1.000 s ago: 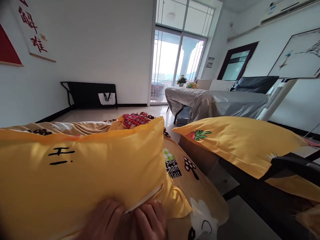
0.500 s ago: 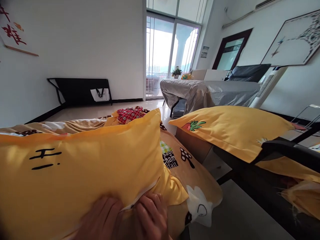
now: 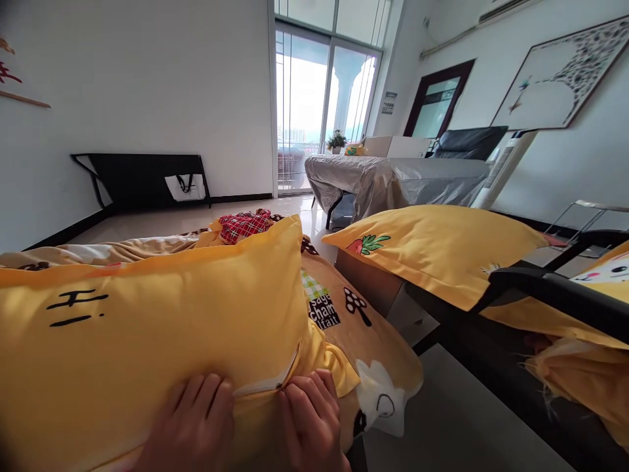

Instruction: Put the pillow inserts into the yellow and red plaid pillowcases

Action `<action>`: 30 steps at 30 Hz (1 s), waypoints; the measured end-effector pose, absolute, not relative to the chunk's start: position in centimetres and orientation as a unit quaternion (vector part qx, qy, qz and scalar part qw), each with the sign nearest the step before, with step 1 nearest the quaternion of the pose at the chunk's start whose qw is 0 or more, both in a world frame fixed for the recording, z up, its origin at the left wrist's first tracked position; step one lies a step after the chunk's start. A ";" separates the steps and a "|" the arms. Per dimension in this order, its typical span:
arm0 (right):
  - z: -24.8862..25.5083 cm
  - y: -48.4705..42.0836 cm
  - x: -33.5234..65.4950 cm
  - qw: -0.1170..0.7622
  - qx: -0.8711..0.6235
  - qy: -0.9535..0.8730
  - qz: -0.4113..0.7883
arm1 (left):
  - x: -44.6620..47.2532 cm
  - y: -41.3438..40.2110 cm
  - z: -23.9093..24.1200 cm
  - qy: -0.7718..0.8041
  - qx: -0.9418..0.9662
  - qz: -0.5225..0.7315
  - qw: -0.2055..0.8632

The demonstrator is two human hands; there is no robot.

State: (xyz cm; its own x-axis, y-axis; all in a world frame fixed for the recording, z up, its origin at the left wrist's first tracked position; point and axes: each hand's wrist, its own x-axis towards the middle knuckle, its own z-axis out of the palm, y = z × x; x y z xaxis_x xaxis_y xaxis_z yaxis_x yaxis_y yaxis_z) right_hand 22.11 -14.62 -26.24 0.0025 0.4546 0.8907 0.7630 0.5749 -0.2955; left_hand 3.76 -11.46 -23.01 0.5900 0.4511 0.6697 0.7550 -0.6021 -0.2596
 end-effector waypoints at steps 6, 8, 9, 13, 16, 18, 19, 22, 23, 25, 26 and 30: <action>-26.3 -14.1 21.8 0.557 -0.435 -0.697 -0.121 | 6.3 -10.5 -21.7 -0.278 -0.858 -0.352 0.251; -26.1 -14.0 21.8 0.554 -0.436 -0.698 -0.124 | 7.3 -10.3 -21.5 -0.274 -0.852 -0.369 0.249; -26.0 -14.0 21.7 0.552 -0.437 -0.699 -0.126 | 7.6 -10.3 -21.6 -0.279 -0.851 -0.372 0.244; -25.9 -13.9 21.6 0.549 -0.437 -0.701 -0.125 | 7.9 -10.0 -22.2 -0.299 -0.844 -0.382 0.230; -26.4 -13.6 21.5 0.554 -0.443 -0.693 -0.129 | 7.6 -9.6 -23.1 -0.297 -0.849 -0.378 0.218; -26.8 -13.5 21.5 0.559 -0.460 -0.674 -0.149 | 7.6 -9.4 -23.5 -0.300 -0.850 -0.383 0.201; -26.9 -13.4 21.6 0.561 -0.468 -0.663 -0.162 | 7.5 -9.4 -23.6 -0.302 -0.851 -0.385 0.190; -27.0 -13.5 21.8 0.557 -0.477 -0.660 -0.163 | 7.5 -9.6 -23.6 -0.292 -0.866 -0.366 0.174; -27.0 -13.6 21.8 0.553 -0.474 -0.668 -0.151 | 7.6 -9.7 -23.6 -0.288 -0.872 -0.355 0.178; -27.0 -13.8 21.9 0.548 -0.466 -0.683 -0.128 | 7.7 -10.1 -23.6 -0.289 -0.871 -0.347 0.194; -27.1 -13.9 21.9 0.549 -0.466 -0.683 -0.122 | 7.8 -10.3 -23.6 -0.296 -0.865 -0.351 0.201; -27.7 -14.3 21.9 0.567 -0.470 -0.658 -0.156 | 8.3 -11.0 -24.1 -0.338 -0.846 -0.362 0.196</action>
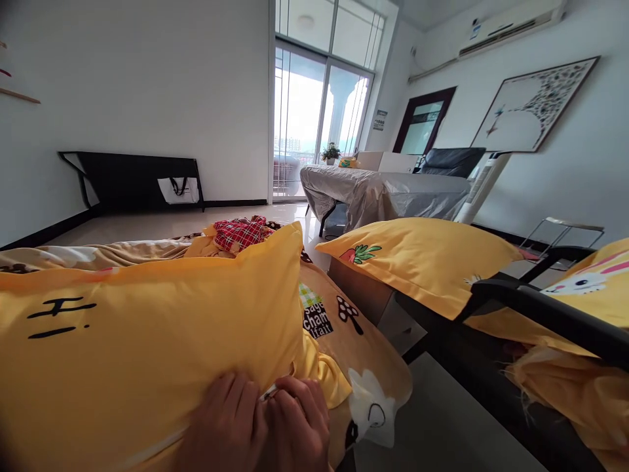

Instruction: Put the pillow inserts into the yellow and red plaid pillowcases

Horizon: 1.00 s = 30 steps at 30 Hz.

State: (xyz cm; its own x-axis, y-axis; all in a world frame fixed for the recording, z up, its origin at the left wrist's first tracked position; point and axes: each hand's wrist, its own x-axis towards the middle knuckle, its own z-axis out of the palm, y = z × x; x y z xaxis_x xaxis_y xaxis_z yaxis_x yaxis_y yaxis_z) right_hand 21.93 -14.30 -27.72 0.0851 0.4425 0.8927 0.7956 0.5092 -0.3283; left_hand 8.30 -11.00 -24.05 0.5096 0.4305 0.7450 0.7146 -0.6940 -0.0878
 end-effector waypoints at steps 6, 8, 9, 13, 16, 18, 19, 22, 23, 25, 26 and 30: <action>-28.8 -14.5 21.7 0.569 -0.472 -0.646 -0.191 | 8.4 -11.2 -24.3 -0.325 -0.845 -0.363 0.219; -29.1 -14.4 21.5 0.574 -0.478 -0.636 -0.192 | 8.3 -11.2 -24.3 -0.322 -0.845 -0.366 0.219; -29.2 -14.4 21.4 0.577 -0.480 -0.631 -0.195 | 8.3 -11.2 -24.3 -0.326 -0.845 -0.367 0.213; -29.4 -14.4 21.5 0.577 -0.479 -0.629 -0.206 | 8.4 -11.1 -24.6 -0.341 -0.837 -0.380 0.197; -29.3 -14.4 21.7 0.557 -0.482 -0.647 -0.197 | 8.5 -11.1 -24.9 -0.335 -0.837 -0.387 0.192; -28.9 -14.4 22.0 0.542 -0.484 -0.662 -0.183 | 8.5 -11.2 -24.9 -0.345 -0.836 -0.388 0.175; -28.7 -14.4 22.1 0.536 -0.481 -0.671 -0.176 | 8.6 -11.3 -24.9 -0.353 -0.834 -0.389 0.166; -27.8 -14.3 22.4 0.527 -0.460 -0.690 -0.188 | 8.6 -11.4 -24.8 -0.364 -0.830 -0.394 0.153; -27.5 -14.4 22.5 0.524 -0.455 -0.692 -0.199 | 8.6 -11.3 -24.8 -0.363 -0.830 -0.395 0.155; -27.2 -14.4 22.6 0.519 -0.456 -0.690 -0.216 | 8.5 -11.2 -24.7 -0.349 -0.833 -0.395 0.168; -27.1 -14.4 22.6 0.516 -0.458 -0.690 -0.218 | 8.5 -11.1 -24.8 -0.340 -0.835 -0.396 0.176; -27.2 -14.6 22.6 0.517 -0.469 -0.689 -0.197 | 8.3 -10.8 -24.9 -0.316 -0.838 -0.397 0.202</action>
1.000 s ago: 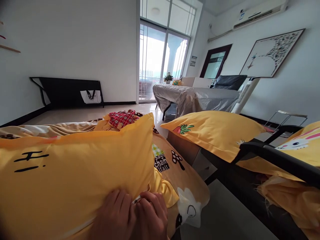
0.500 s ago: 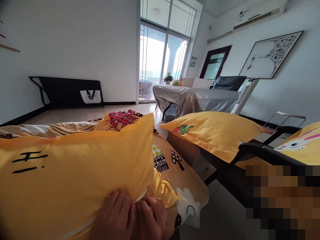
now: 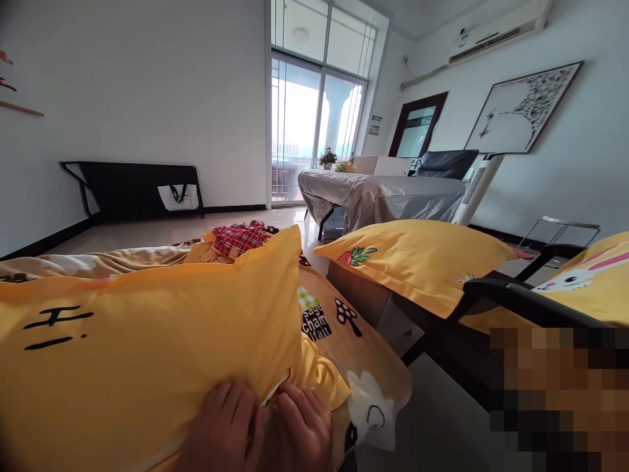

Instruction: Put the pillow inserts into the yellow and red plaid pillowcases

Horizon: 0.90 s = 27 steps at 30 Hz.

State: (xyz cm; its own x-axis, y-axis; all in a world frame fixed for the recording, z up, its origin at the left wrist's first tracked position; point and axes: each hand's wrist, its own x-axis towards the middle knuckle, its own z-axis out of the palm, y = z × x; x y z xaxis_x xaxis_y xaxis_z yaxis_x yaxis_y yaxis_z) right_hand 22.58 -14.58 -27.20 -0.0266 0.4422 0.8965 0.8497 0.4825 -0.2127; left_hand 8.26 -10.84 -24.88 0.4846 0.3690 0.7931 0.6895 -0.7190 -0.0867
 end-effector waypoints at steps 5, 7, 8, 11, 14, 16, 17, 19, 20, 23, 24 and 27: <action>-27.7 -14.7 22.6 0.532 -0.477 -0.672 -0.194 | 8.2 -11.1 -24.9 -0.333 -0.837 -0.387 0.197; -27.7 -14.8 22.7 0.537 -0.483 -0.668 -0.181 | 8.2 -11.2 -24.9 -0.338 -0.837 -0.382 0.198; -27.6 -14.8 22.7 0.538 -0.484 -0.668 -0.175 | 8.2 -11.2 -24.9 -0.338 -0.837 -0.381 0.200; -27.2 -14.8 22.9 0.533 -0.488 -0.672 -0.161 | 8.2 -11.2 -24.9 -0.337 -0.836 -0.381 0.207; -27.0 -14.5 23.1 0.540 -0.496 -0.662 -0.157 | 8.1 -11.1 -24.8 -0.328 -0.838 -0.383 0.209; -27.1 -14.3 23.1 0.544 -0.502 -0.654 -0.158 | 8.0 -11.1 -24.8 -0.323 -0.840 -0.382 0.208; -27.1 -14.2 23.1 0.545 -0.504 -0.651 -0.157 | 8.0 -11.0 -24.7 -0.321 -0.841 -0.382 0.209; -27.1 -14.0 23.1 0.546 -0.508 -0.648 -0.152 | 7.9 -11.0 -24.7 -0.319 -0.840 -0.382 0.216; -27.1 -13.9 23.1 0.547 -0.509 -0.648 -0.149 | 7.9 -11.0 -24.7 -0.317 -0.840 -0.381 0.220; -27.0 -13.8 23.1 0.546 -0.514 -0.645 -0.144 | 7.9 -11.0 -24.9 -0.319 -0.841 -0.377 0.222; -27.0 -13.7 23.1 0.545 -0.517 -0.644 -0.144 | 7.9 -11.0 -25.0 -0.320 -0.841 -0.377 0.221; -27.1 -13.5 23.0 0.545 -0.530 -0.632 -0.149 | 8.0 -11.0 -25.2 -0.322 -0.840 -0.379 0.217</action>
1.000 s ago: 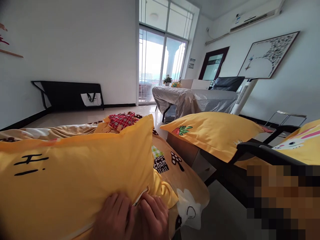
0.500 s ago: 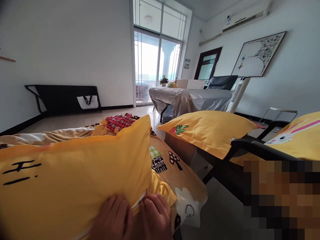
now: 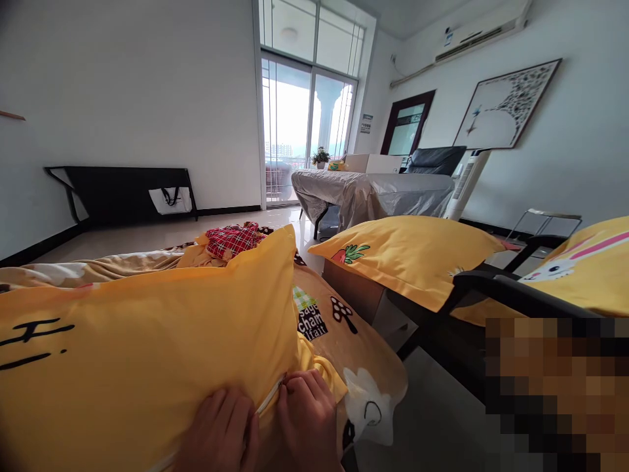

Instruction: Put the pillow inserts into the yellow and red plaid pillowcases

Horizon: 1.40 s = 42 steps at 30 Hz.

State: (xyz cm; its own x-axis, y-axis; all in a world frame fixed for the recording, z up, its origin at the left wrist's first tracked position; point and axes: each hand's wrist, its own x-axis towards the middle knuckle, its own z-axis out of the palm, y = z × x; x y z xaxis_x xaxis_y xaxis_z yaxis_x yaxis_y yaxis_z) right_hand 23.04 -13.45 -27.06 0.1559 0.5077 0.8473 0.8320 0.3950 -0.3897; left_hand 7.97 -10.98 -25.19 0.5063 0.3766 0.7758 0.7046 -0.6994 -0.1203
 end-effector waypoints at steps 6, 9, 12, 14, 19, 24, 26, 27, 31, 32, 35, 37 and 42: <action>-27.6 -12.5 23.1 0.543 -0.568 -0.596 -0.167 | 8.0 -11.1 -25.0 -0.320 -0.840 -0.384 0.211; -27.4 -12.1 23.5 0.530 -0.594 -0.583 -0.163 | 8.0 -11.0 -24.9 -0.320 -0.838 -0.387 0.215; -27.0 -12.1 23.9 0.516 -0.617 -0.570 -0.168 | 8.1 -11.0 -24.9 -0.316 -0.837 -0.391 0.218; -26.8 -12.1 24.0 0.511 -0.628 -0.561 -0.175 | 8.1 -10.9 -24.9 -0.314 -0.837 -0.392 0.217; -26.7 -12.3 24.2 0.525 -0.630 -0.544 -0.175 | 8.0 -10.9 -24.8 -0.312 -0.838 -0.390 0.219; -26.2 -13.4 24.8 0.571 -0.571 -0.581 -0.101 | 8.1 -10.9 -25.1 -0.320 -0.834 -0.399 0.207; -26.1 -14.0 25.1 0.586 -0.553 -0.590 -0.047 | 8.1 -10.9 -25.2 -0.325 -0.834 -0.399 0.202; -26.1 -14.2 25.3 0.596 -0.552 -0.583 -0.016 | 8.1 -11.0 -25.2 -0.325 -0.834 -0.398 0.200; -26.7 -14.3 25.9 0.614 -0.603 -0.499 0.104 | 8.1 -11.0 -25.1 -0.320 -0.836 -0.397 0.201; -26.9 -14.1 26.0 0.605 -0.617 -0.486 0.132 | 8.1 -11.0 -25.1 -0.318 -0.837 -0.396 0.203; -27.3 -13.3 25.6 0.562 -0.633 -0.493 0.200 | 8.1 -10.9 -25.2 -0.316 -0.837 -0.393 0.211; -27.2 -12.9 25.0 0.538 -0.630 -0.513 0.226 | 8.0 -10.8 -25.3 -0.311 -0.839 -0.390 0.218; -26.5 -12.3 24.0 0.513 -0.620 -0.548 0.228 | 7.9 -10.6 -25.2 -0.301 -0.838 -0.389 0.238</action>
State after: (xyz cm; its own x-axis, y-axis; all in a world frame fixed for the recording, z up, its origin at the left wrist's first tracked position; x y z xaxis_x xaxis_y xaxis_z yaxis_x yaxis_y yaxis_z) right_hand 23.99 -12.31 -26.45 0.2960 0.9136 0.2789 0.4450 0.1265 -0.8866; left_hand 7.94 -10.64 -25.24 0.5168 0.3190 0.7944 0.6892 -0.7056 -0.1649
